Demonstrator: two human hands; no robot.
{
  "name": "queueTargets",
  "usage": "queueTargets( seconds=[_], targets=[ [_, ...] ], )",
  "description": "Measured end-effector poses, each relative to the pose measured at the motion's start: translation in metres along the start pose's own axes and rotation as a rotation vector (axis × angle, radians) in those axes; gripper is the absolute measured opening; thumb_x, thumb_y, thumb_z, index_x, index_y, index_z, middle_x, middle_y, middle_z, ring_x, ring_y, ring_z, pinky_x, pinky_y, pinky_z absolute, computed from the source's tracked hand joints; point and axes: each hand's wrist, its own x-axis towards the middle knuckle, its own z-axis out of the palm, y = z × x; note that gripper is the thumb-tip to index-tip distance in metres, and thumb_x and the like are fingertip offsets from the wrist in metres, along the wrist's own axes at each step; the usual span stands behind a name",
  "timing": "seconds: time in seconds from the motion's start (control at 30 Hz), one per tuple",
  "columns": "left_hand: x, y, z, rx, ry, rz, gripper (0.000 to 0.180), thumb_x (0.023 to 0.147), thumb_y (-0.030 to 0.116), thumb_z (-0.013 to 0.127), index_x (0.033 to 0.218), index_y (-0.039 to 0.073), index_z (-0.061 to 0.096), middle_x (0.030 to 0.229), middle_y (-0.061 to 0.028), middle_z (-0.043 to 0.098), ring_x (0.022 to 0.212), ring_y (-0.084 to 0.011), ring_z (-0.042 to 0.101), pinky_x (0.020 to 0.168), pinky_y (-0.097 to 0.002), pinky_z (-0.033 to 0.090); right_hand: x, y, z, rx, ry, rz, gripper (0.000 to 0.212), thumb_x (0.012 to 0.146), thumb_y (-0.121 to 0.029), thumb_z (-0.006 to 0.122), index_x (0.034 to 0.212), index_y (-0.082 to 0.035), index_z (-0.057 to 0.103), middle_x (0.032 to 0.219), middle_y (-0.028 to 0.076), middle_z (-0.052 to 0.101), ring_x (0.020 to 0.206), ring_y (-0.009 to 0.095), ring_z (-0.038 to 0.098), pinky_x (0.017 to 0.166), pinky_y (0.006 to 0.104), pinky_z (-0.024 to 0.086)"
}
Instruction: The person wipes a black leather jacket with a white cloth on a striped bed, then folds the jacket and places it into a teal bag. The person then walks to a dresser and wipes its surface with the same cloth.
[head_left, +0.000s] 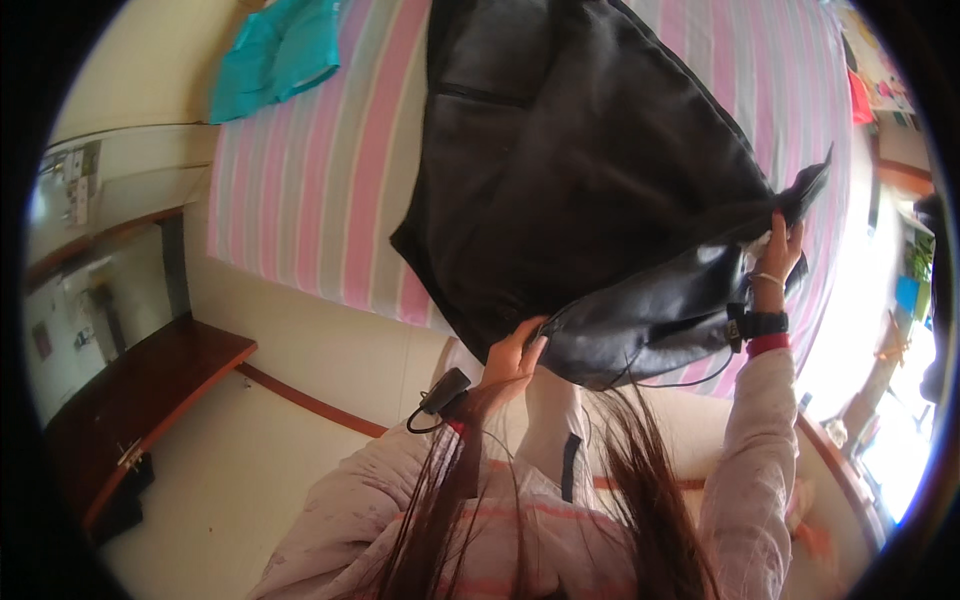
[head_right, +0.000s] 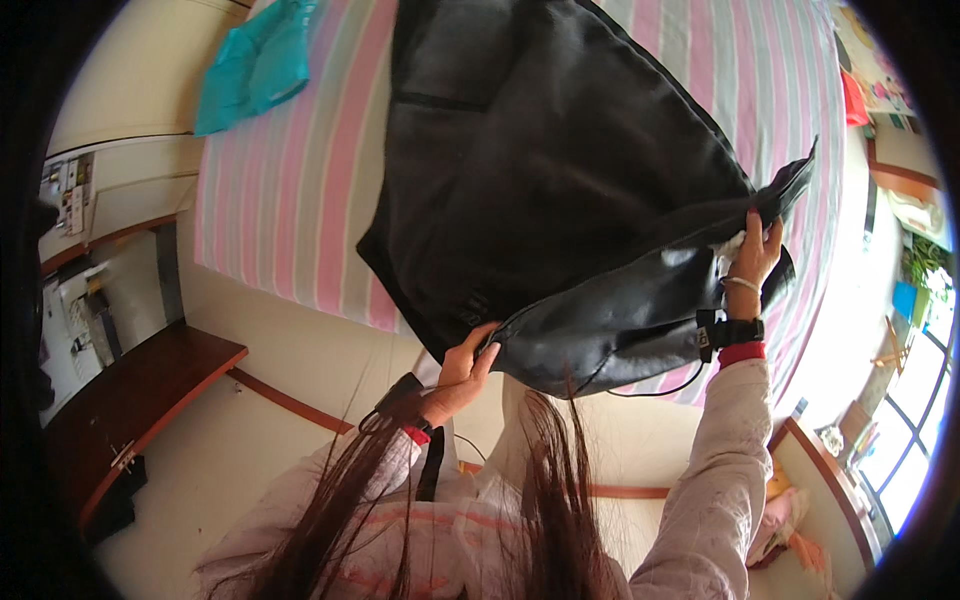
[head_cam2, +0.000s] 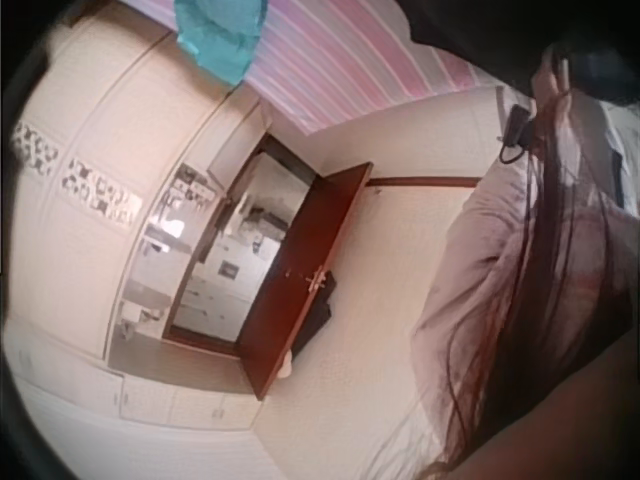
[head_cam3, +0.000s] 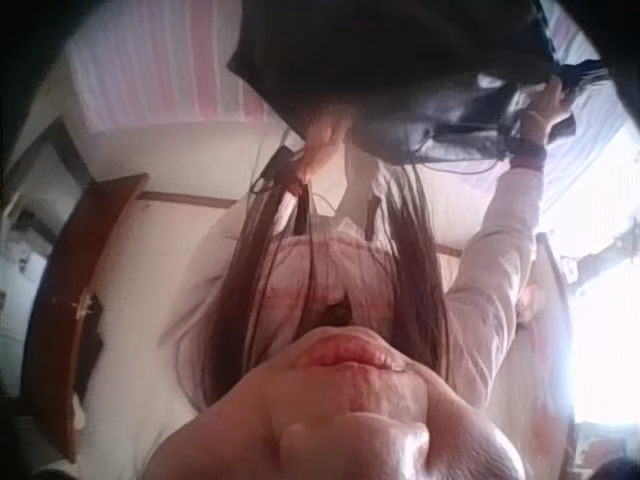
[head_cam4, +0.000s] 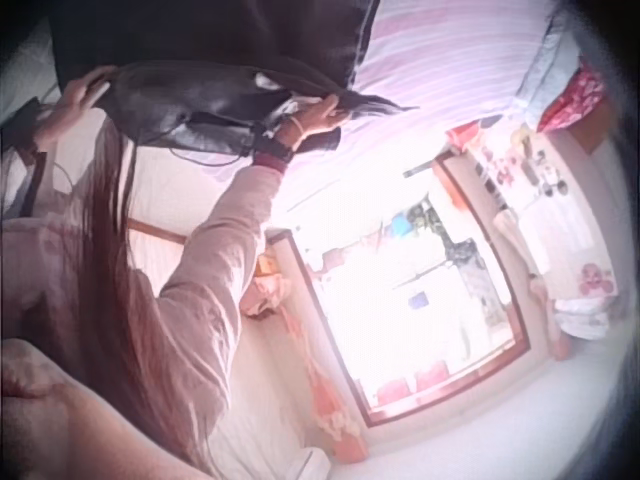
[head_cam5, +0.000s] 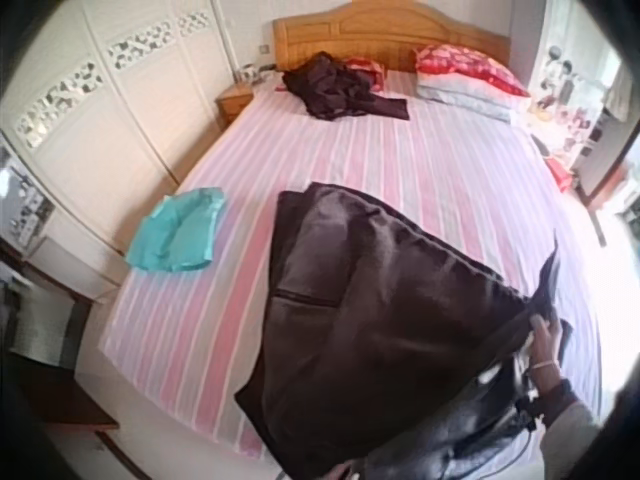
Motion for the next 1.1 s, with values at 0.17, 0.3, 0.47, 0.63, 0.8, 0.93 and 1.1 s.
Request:
queueTargets(
  seconds=[0.17, 0.3, 0.47, 0.63, 0.8, 0.93, 1.1],
  targets=[
    [0.103, -0.023, -0.086, -0.081, 0.429, 0.197, 0.032, 0.092, 0.013, 0.065, 0.121, 0.001, 0.058, 0.119, -0.014, 0.064, 0.104, -0.0261, 0.064, 0.089, -0.0358, 0.05, -0.047, 0.037, 0.056, 0.051, -0.049, 0.174, 0.031, 0.091, -0.025, 0.072, 0.11, 0.0, 0.068, 0.095, 0.004, 0.068, 0.079, 0.011, 0.059, 0.074, 0.0256, 0.049],
    [0.239, -0.058, -0.171, 0.2, 0.477, 0.017, 0.036, 0.097, 0.026, 0.058, 0.121, -0.001, 0.058, 0.115, -0.0141, 0.065, 0.11, -0.0239, 0.061, 0.095, -0.0339, 0.045, -0.124, 0.111, 0.059, -0.116, -0.091, 0.492, 0.023, 0.089, -0.024, 0.072, 0.083, -0.001, 0.072, 0.079, 0.003, 0.068, 0.073, 0.012, 0.06, 0.068, 0.0262, 0.049],
    [0.354, -0.071, -0.182, 0.089, 0.108, -0.104, 0.057, 0.098, 0.042, 0.055, 0.131, -0.005, 0.055, 0.125, -0.0159, 0.063, 0.114, -0.0246, 0.057, 0.098, -0.0372, 0.043, -0.136, 0.152, 0.052, 0.056, -0.046, 0.611, 0.023, 0.088, -0.024, 0.073, 0.086, -0.001, 0.073, 0.078, 0.004, 0.069, 0.065, 0.012, 0.059, 0.06, 0.0262, 0.045],
    [0.347, -0.051, -0.173, -0.07, 0.137, -0.138, 0.049, 0.093, 0.036, 0.065, 0.117, -0.006, 0.062, 0.108, -0.0152, 0.068, 0.098, -0.0209, 0.061, 0.087, -0.0359, 0.047, -0.129, 0.149, 0.052, 0.136, -0.017, 0.663, 0.022, 0.086, -0.022, 0.074, 0.083, -0.001, 0.074, 0.074, 0.003, 0.068, 0.059, 0.011, 0.056, 0.054, 0.0259, 0.041],
    [0.313, 0.061, -0.179, 0.454, 0.245, 0.011, 0.032, 0.089, 0.025, 0.069, 0.09, -0.006, 0.066, 0.078, -0.0094, 0.065, 0.075, -0.0157, 0.057, 0.068, -0.0333, 0.046, -0.134, 0.139, 0.06, 0.094, -0.038, 0.639, 0.022, 0.085, -0.022, 0.074, 0.079, -0.001, 0.074, 0.073, 0.004, 0.067, 0.065, 0.012, 0.057, 0.061, 0.0271, 0.043],
    [0.264, 0.19, -0.103, 0.634, 0.133, 0.569, 0.049, 0.093, 0.021, 0.065, 0.125, -0.015, 0.054, 0.111, -0.0245, 0.069, 0.095, -0.0209, 0.067, 0.086, -0.0322, 0.051, -0.133, 0.125, 0.063, 0.083, -0.08, 0.665, 0.022, 0.085, -0.022, 0.074, 0.079, -0.001, 0.074, 0.073, 0.004, 0.067, 0.064, 0.013, 0.056, 0.062, 0.0275, 0.043],
    [0.169, 0.242, 0.01, 0.641, -0.933, 0.881, 0.045, 0.087, 0.023, 0.07, 0.124, 0.0, 0.06, 0.115, -0.0207, 0.065, 0.106, -0.0378, 0.064, 0.091, -0.0411, 0.051, -0.131, 0.109, 0.062, 0.13, -0.088, 0.702, 0.023, 0.086, -0.021, 0.074, 0.08, 0.001, 0.073, 0.074, 0.005, 0.068, 0.064, 0.014, 0.058, 0.061, 0.0284, 0.044]
  ],
)
